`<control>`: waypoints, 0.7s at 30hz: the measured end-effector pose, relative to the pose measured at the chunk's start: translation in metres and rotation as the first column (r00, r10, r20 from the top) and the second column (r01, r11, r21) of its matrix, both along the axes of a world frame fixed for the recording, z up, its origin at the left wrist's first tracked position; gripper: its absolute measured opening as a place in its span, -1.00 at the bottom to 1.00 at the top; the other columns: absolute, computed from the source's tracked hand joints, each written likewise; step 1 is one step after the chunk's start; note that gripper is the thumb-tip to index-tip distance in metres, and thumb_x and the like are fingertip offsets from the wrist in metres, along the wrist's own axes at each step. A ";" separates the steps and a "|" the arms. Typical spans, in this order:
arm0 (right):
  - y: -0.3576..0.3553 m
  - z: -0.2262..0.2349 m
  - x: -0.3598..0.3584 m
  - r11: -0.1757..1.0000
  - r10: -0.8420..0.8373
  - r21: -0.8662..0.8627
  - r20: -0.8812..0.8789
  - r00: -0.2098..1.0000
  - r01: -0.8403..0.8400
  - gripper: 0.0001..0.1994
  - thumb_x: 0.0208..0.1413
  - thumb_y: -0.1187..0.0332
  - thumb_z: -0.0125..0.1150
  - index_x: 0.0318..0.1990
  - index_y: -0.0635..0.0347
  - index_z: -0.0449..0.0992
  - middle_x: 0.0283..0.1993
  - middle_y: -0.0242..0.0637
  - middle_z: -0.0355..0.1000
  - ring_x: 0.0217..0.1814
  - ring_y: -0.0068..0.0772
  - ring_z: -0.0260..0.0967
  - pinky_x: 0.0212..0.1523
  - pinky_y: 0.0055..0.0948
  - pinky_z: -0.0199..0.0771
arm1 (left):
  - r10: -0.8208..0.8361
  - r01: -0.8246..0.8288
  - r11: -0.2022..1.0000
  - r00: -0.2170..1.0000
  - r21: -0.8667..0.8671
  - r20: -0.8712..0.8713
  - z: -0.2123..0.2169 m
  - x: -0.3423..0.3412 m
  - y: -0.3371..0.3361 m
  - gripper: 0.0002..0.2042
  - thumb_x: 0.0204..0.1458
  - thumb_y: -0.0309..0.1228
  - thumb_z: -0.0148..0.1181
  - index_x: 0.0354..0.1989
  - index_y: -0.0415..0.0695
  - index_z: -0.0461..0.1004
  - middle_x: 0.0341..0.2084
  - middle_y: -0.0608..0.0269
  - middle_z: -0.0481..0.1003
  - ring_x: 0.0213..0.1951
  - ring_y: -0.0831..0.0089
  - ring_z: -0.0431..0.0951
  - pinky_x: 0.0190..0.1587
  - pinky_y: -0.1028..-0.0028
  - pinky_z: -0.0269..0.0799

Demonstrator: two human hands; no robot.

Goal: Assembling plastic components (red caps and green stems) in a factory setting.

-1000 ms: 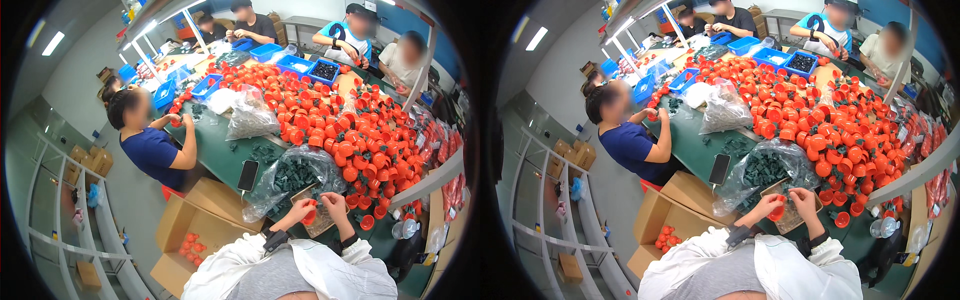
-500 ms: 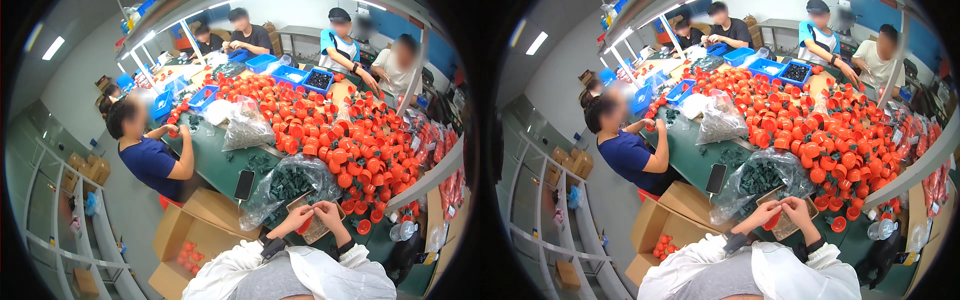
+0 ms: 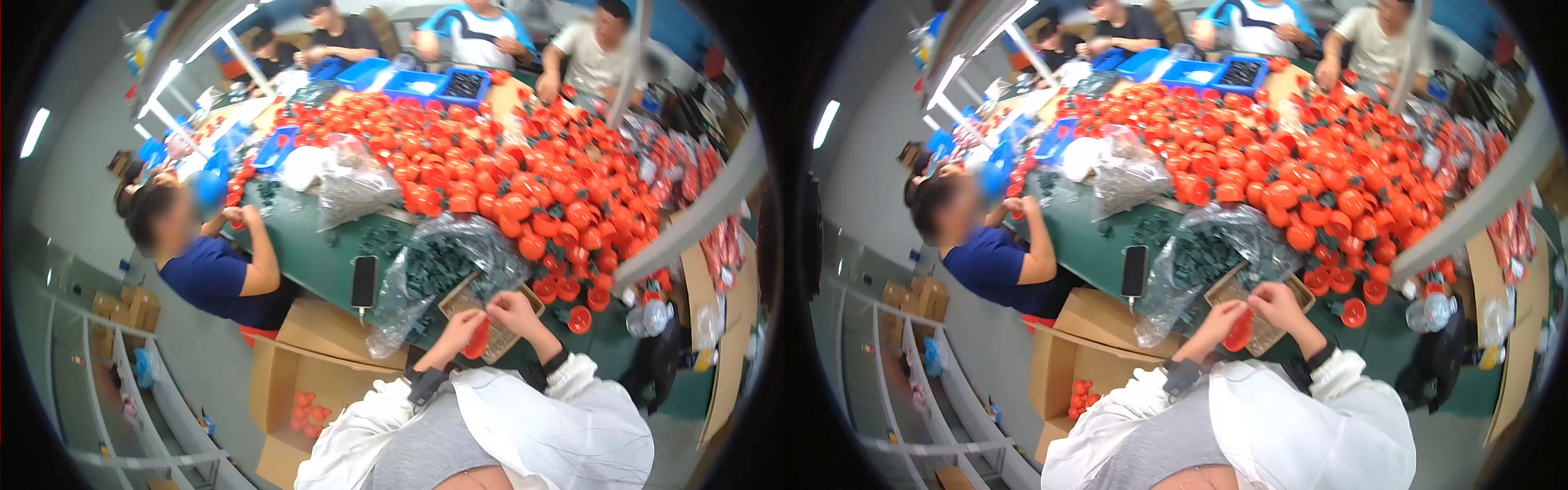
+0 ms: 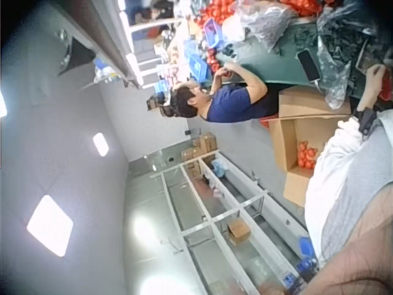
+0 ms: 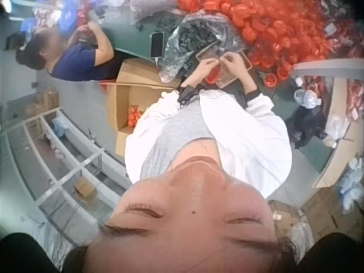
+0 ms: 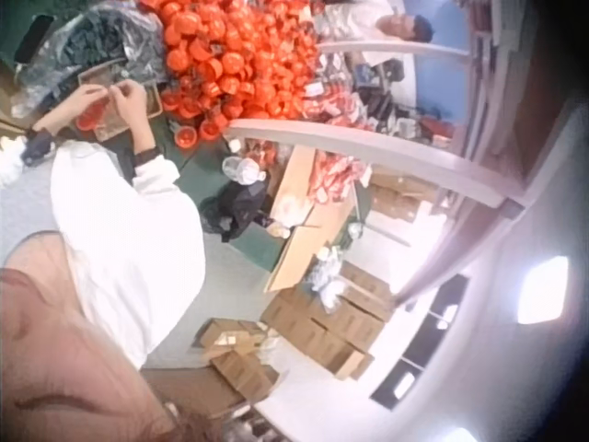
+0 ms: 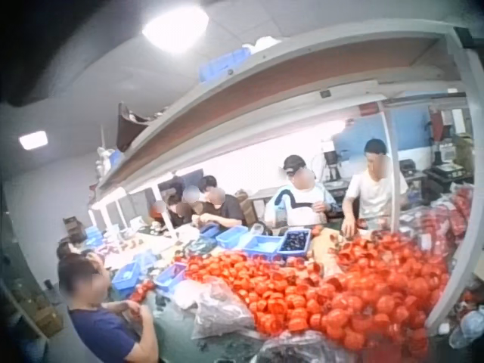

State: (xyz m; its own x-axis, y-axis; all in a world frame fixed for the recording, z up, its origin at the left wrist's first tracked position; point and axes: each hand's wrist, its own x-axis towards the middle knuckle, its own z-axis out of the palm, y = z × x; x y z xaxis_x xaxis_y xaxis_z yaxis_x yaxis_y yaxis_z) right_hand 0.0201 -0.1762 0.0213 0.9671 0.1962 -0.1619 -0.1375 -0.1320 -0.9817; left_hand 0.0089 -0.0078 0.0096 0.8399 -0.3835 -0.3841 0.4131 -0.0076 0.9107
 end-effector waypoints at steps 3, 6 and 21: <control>0.004 0.014 0.001 1.000 -0.001 -0.029 0.034 0.999 0.002 -0.91 -0.10 0.47 0.15 -0.43 0.30 0.44 -0.55 -0.37 0.41 -0.51 -0.64 0.34 -0.48 -0.59 0.35 | 0.017 -0.022 0.999 0.995 -0.045 -0.101 0.007 0.000 0.001 -0.76 0.09 -0.28 -0.03 -0.22 -0.19 0.42 -0.39 0.32 0.47 -0.37 0.60 0.46 -0.33 0.62 0.34; 0.005 0.008 0.002 1.000 0.013 -0.018 0.072 0.997 -0.012 -0.89 -0.10 0.46 0.16 -0.40 0.30 0.45 -0.54 -0.34 0.42 -0.49 -0.63 0.35 -0.45 -0.59 0.35 | 0.033 -0.056 0.993 0.976 -0.102 -0.217 0.016 -0.001 0.005 -0.75 0.09 -0.27 -0.04 -0.21 -0.18 0.41 -0.37 0.31 0.46 -0.34 0.58 0.46 -0.30 0.59 0.36; -0.002 0.072 0.034 0.971 -0.080 0.230 0.043 0.996 0.068 -0.84 -0.01 0.40 0.14 -0.32 0.32 0.46 -0.45 -0.42 0.41 -0.45 -0.68 0.32 -0.41 -0.68 0.31 | 0.110 -0.124 0.972 0.991 -0.201 -0.081 0.049 0.012 0.014 -0.76 0.10 -0.33 -0.09 -0.21 -0.23 0.42 -0.44 0.27 0.47 -0.37 0.52 0.48 -0.29 0.58 0.36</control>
State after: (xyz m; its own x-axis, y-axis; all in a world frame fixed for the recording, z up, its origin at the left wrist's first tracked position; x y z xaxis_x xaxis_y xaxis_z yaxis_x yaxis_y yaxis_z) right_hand 0.0537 -0.1784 0.0929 0.9862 0.1498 -0.0710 -0.0872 0.1046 -0.9907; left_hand 0.0204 0.0058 0.0586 0.8577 -0.3610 -0.3661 0.4620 0.2286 0.8569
